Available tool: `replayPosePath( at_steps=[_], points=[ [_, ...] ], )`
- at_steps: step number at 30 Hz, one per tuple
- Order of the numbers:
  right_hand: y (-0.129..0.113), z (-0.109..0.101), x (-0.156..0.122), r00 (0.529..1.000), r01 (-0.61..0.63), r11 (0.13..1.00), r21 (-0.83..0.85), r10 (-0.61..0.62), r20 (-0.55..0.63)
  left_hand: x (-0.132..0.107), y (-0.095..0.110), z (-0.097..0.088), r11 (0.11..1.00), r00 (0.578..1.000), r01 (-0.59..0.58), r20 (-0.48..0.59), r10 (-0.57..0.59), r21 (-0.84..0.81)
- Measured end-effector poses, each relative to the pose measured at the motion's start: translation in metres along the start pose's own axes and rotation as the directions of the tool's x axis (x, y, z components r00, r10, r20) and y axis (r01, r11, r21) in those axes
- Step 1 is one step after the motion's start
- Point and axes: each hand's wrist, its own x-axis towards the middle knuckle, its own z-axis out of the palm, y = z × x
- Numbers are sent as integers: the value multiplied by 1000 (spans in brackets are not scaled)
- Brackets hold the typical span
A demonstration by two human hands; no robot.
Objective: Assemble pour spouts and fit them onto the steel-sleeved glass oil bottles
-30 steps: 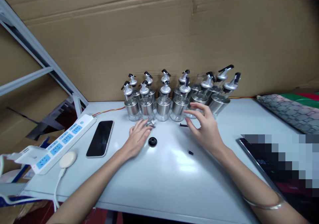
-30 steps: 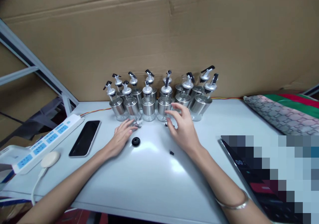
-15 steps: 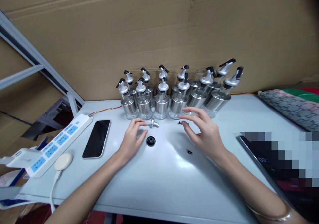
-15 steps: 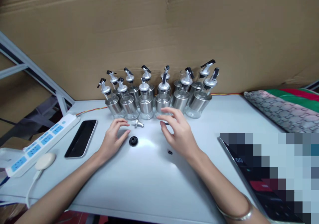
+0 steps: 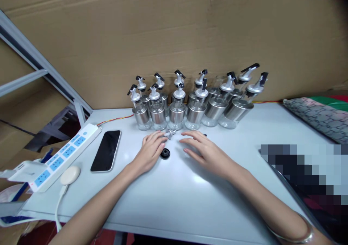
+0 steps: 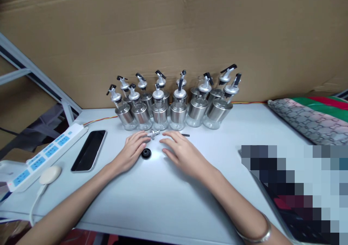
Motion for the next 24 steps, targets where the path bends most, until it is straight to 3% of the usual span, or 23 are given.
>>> replayPosePath(
  at_steps=[11, 16, 21, 24],
  points=[
    [-10, -4, 2, 999, -28, 995, 98, 26, 25, 14, 4, 3, 1000, 1000, -16, 4, 16, 21],
    [-6, -1, 1, 999, -30, 995, 95, 31, -11, 10, 6, 0, 999, 997, -36, -68, 35, -12],
    [-5, -4, 2, 989, -85, 986, 144, 101, -110, -2, 16, -6, 986, 961, -168, -219, 168, 16],
    [-10, -7, 3, 965, -188, 946, 264, 227, -127, -11, 25, -7, 955, 919, -278, -261, 295, 101]
  ],
)
